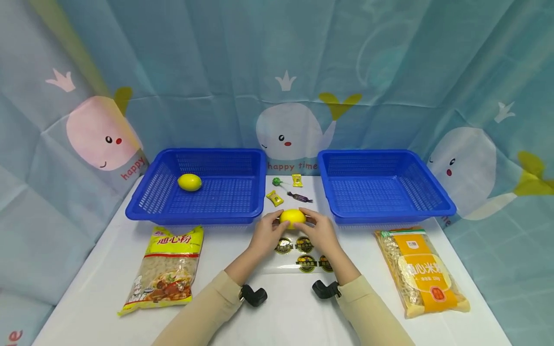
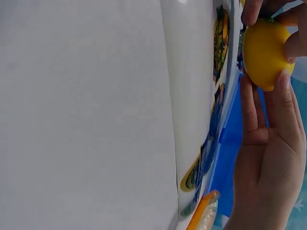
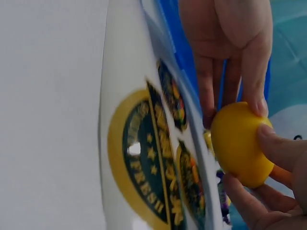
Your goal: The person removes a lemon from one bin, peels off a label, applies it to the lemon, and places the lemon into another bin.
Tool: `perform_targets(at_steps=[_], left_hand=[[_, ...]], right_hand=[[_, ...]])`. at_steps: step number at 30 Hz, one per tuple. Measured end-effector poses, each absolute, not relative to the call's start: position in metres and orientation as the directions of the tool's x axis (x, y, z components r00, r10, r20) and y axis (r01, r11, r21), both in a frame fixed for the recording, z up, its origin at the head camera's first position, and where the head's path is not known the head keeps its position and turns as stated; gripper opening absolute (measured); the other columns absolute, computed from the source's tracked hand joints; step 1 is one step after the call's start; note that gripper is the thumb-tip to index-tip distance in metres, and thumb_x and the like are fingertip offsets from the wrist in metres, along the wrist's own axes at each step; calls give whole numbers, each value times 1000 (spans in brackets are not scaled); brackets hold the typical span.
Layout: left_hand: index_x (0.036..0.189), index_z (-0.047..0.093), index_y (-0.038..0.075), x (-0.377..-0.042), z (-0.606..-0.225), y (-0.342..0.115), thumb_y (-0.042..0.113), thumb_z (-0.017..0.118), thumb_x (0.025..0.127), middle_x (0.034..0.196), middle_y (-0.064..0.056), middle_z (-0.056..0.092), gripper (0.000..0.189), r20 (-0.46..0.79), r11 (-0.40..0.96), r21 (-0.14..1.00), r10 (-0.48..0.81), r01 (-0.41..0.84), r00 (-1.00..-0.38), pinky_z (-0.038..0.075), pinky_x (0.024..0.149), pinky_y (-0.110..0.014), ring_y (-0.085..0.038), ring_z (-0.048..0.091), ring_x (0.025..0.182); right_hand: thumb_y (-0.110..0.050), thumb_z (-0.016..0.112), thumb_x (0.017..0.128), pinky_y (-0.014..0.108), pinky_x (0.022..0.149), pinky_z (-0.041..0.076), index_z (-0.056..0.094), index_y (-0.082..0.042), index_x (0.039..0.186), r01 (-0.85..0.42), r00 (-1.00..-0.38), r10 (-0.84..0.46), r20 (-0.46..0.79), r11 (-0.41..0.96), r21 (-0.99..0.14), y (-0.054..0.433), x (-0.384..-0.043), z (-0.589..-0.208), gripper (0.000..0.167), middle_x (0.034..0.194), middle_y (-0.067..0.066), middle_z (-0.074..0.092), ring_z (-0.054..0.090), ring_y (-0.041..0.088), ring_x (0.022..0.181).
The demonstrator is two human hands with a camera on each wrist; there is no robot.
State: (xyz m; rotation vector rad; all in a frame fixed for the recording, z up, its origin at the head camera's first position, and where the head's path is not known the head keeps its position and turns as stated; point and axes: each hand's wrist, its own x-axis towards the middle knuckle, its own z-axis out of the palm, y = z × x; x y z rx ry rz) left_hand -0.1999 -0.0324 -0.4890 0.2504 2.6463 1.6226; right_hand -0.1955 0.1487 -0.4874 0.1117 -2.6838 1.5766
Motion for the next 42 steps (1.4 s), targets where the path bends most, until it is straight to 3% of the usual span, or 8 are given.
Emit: perform_targets(at_steps=[13,17,27,35,42], left_hand=[[144,53,0,-218,-500,-32,26,65,99,128,-20,64,53,12,494,864,171,96,-985,55,98,-39,-29,64,114],[146,51,3,-217,-498,-36,30,66,99,126,-18,65,57,-16,470,880,175,70,-984,55,98,-39,-28,64,113],[147,49,4,-217,-496,-36,31,63,100,133,-16,62,57,-22,442,895,191,66,-981,52,103,-42,-30,59,123],[145,51,5,-214,-496,-41,33,63,100,135,-16,61,54,-41,430,902,183,42,-982,51,104,-44,-30,59,124],[137,59,3,-215,-496,-39,32,63,100,124,-15,67,46,-22,481,873,209,83,-978,54,99,-41,-28,64,115]], right_hand=[[-28,79,89,46,103,52,63,-11,138,-64,-997,-62,36,526,-848,152,-215,-502,54,135,14,65,65,32,120],[-30,76,91,46,105,50,60,-10,140,-52,-997,-72,18,511,-858,152,-216,-503,56,139,13,63,62,33,124],[-38,71,94,45,100,54,59,-12,141,-16,-998,-64,-17,482,-876,155,-215,-500,55,140,11,62,61,33,126],[-42,69,95,44,100,54,58,-11,142,-14,-996,-79,-26,470,-883,154,-213,-499,57,141,11,61,61,33,127],[-43,70,95,43,97,56,62,-10,138,-33,-995,-95,-16,485,-874,153,-212,-497,55,138,10,63,64,32,122]])
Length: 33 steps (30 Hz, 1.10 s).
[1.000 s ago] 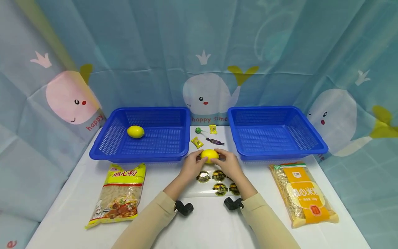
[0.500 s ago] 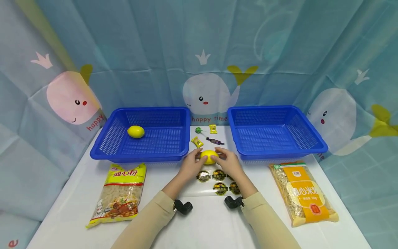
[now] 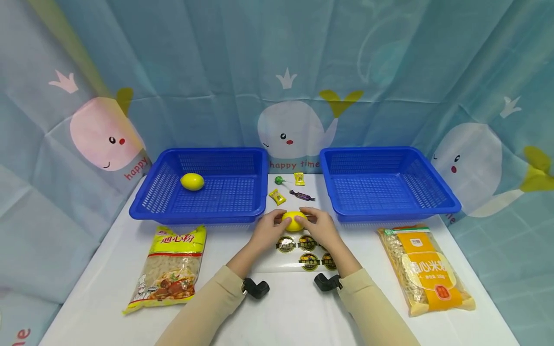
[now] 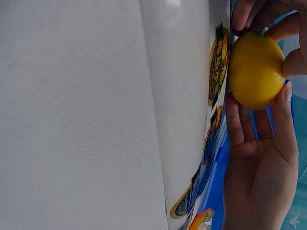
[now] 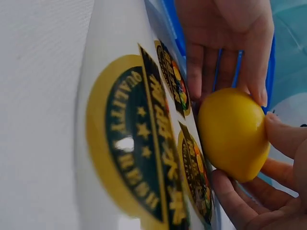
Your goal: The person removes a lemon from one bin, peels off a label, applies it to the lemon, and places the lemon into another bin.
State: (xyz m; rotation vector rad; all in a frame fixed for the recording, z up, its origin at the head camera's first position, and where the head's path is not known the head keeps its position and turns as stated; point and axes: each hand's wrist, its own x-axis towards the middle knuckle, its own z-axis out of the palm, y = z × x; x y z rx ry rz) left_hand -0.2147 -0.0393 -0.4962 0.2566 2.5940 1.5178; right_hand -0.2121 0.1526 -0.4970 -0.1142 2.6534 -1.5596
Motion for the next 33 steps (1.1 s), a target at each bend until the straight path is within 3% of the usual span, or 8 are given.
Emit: perform_targets(at_steps=[6,15,21,27,33], left_hand=[[136,60,2,-220,-497,-36,31,64,100,121,-15,67,46,-19,459,885,185,70,-983,55,97,-39,-26,65,111],[144,52,6,-215,-492,-37,34,64,99,137,-18,58,55,-28,461,886,166,52,-986,55,98,-42,-32,63,120],[147,46,2,-191,-491,-47,22,70,96,136,-23,59,60,-10,491,869,155,68,-988,55,98,-45,-36,64,117],[137,57,1,-169,-498,-57,10,77,87,122,-18,63,54,83,547,818,196,179,-977,56,96,-40,-30,64,110],[127,66,6,-160,-501,-61,4,80,79,124,-14,65,50,110,628,742,229,233,-967,49,103,-50,-33,62,115]], right_hand=[[-40,69,96,42,96,56,65,-10,135,-44,-996,-88,0,493,-869,151,-217,-496,50,136,10,65,64,31,121],[-42,68,96,43,98,56,57,-8,142,-27,-996,-88,-15,459,-888,159,-214,-494,58,139,13,62,62,32,124],[-38,72,94,48,95,56,55,-6,143,-29,-999,-49,2,555,-831,168,-193,-489,61,132,14,66,65,32,118],[-34,80,87,44,89,51,70,-8,123,-40,-998,-67,-15,742,-669,171,-174,-487,46,107,7,70,61,23,95],[-38,85,81,50,93,38,68,-17,106,-116,-985,-167,-49,841,-528,163,-170,-493,36,100,1,59,50,28,101]])
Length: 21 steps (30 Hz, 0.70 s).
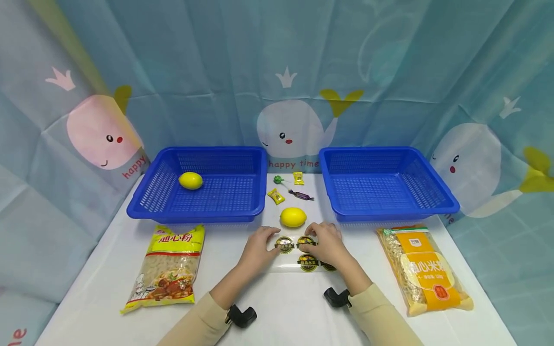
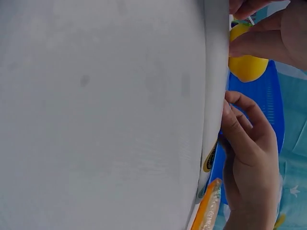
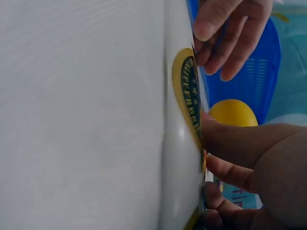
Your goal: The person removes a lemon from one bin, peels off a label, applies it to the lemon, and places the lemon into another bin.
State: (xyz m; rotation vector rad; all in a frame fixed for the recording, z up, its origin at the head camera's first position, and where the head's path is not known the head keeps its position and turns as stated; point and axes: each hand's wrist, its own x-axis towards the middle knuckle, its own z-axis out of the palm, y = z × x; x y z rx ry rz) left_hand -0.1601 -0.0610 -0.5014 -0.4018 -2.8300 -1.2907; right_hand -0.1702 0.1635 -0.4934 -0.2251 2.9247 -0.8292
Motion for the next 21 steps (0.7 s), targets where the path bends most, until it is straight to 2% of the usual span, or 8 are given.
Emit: perform_targets(at_steps=[2,5,10,12,16,19,21], left_hand=[[126,68,8,-158,-500,-61,3,81,78,126,-14,64,50,101,638,733,237,233,-966,47,105,-51,-34,61,118],[122,70,9,-155,-497,-61,2,81,77,126,-13,65,47,110,645,723,247,248,-963,48,104,-51,-35,61,118],[114,73,9,-153,-491,-59,0,80,78,121,-9,67,38,198,637,690,290,343,-936,50,102,-49,-32,63,115],[112,75,9,-153,-489,-58,-1,80,79,118,-7,68,35,236,632,669,319,392,-918,50,101,-49,-30,62,114],[109,76,10,-152,-488,-57,0,81,79,115,-5,69,32,259,633,643,348,430,-901,50,100,-48,-27,62,111],[108,76,11,-151,-488,-57,3,82,79,114,-4,69,31,254,640,640,347,426,-903,50,100,-47,-27,62,110],[108,76,11,-152,-489,-57,5,83,79,113,-4,69,30,270,643,627,350,440,-897,49,100,-47,-26,61,110]], right_hand=[[-36,86,79,50,91,36,64,-18,98,-128,-981,-186,-62,844,-520,161,-170,-492,34,98,0,57,48,28,102],[-32,89,76,45,85,35,60,-17,91,-136,-976,-205,-73,835,-534,161,-171,-488,35,91,-2,56,48,23,93],[-24,89,77,34,71,41,64,-14,95,-125,-963,-244,-117,786,-605,162,-171,-483,33,77,-3,57,51,15,72],[-27,89,77,32,69,43,67,-15,98,-139,-955,-265,-129,790,-597,162,-170,-482,32,79,-2,56,50,15,73],[-36,90,74,35,80,43,69,-19,92,-175,-941,-302,-152,819,-546,160,-168,-483,32,88,-3,55,48,17,88],[-32,91,73,37,85,45,65,-19,87,-163,-936,-306,-173,813,-559,158,-168,-483,32,91,-4,57,49,17,93],[-28,91,74,38,84,47,62,-18,86,-146,-937,-301,-177,797,-586,158,-170,-481,33,90,-4,59,52,17,90]])
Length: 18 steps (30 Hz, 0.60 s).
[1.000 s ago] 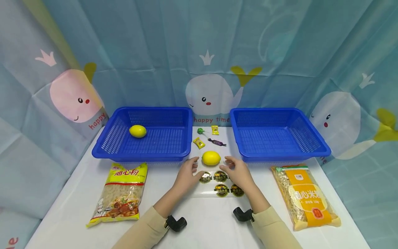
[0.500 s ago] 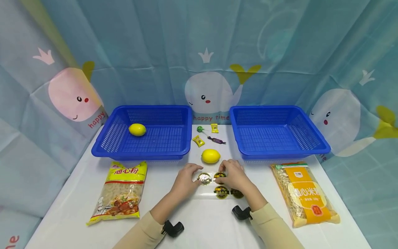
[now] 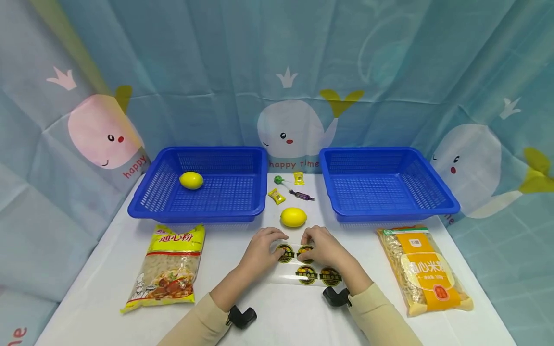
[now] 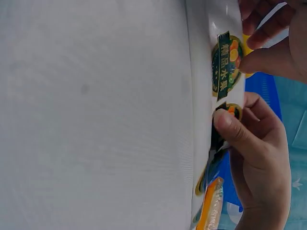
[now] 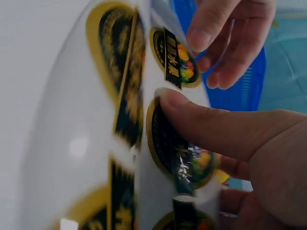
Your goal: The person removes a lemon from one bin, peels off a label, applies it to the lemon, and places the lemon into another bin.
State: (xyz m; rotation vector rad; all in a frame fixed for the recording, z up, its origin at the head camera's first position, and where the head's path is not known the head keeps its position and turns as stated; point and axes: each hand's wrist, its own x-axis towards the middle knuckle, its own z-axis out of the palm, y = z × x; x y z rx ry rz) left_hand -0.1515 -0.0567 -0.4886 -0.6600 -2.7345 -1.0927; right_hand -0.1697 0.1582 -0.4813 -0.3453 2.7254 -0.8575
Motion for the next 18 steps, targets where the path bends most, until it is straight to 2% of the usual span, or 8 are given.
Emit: perform_targets(at_steps=[5,11,15,18], left_hand=[[107,78,11,-153,-490,-58,9,85,78,110,-3,68,30,377,659,533,376,530,-846,46,97,-49,-26,56,112],[107,79,14,-153,-488,-59,17,86,79,106,-1,68,29,447,684,433,402,587,-799,41,88,-44,-24,54,107],[106,79,15,-152,-487,-60,18,85,80,103,-1,69,26,453,678,443,396,587,-799,41,87,-43,-22,56,103],[99,78,15,-151,-486,-60,14,85,80,100,0,72,20,464,650,488,371,582,-804,42,87,-43,-22,57,101]], right_hand=[[-21,89,76,34,74,48,64,-15,97,-110,-918,-340,-205,714,-691,163,-179,-472,33,86,-1,63,56,16,79],[-23,88,78,33,81,51,73,-9,100,-104,-864,-449,-226,599,-794,177,-188,-465,30,87,-1,69,61,14,82],[-25,87,79,31,82,52,73,-10,99,-97,-849,-475,-231,570,-816,182,-192,-464,29,88,-1,71,62,13,82],[-25,87,80,29,78,52,73,-10,98,-98,-837,-495,-232,554,-826,183,-194,-465,28,88,-1,71,61,13,80]])
